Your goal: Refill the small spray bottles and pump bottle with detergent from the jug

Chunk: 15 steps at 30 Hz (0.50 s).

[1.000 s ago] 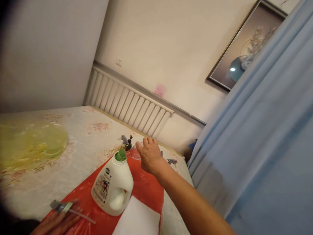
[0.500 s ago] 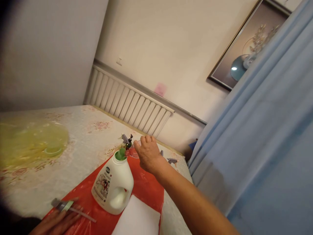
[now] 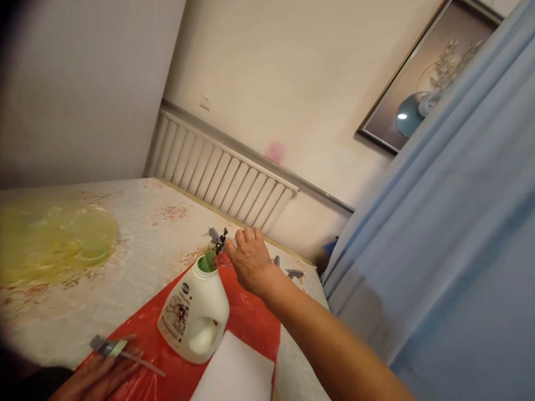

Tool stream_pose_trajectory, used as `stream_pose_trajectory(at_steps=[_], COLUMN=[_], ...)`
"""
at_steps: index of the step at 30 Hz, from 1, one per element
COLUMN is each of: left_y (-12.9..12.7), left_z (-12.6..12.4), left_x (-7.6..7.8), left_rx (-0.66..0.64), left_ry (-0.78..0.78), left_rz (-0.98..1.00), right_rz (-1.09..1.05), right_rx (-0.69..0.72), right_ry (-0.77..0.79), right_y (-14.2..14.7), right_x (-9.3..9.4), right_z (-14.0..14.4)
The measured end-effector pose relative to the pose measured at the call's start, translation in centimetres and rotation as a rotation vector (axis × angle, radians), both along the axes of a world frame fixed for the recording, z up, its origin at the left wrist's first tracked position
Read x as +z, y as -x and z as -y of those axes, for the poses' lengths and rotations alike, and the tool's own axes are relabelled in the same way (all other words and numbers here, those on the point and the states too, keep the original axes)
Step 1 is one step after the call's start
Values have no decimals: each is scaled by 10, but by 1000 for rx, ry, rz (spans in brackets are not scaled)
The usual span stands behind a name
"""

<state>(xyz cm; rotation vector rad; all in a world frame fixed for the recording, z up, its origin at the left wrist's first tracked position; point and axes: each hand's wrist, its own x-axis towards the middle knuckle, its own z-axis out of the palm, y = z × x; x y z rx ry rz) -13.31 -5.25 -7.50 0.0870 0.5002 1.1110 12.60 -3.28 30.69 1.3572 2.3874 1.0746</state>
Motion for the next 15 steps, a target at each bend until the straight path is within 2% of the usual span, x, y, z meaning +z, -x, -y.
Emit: stream_pose_trajectory(at_steps=[8,15], left_y=[-1,-1], left_z=[0,3], left_x=[0,8], left_rx=[10,-2], left_ry=[-24,-65], left_rz=[-54,-81], right_rz=[42,56], right_rx=[17,30], right_ry=[4,-19], right_y=[7,10], right_x=[0,0], right_z=[1,3])
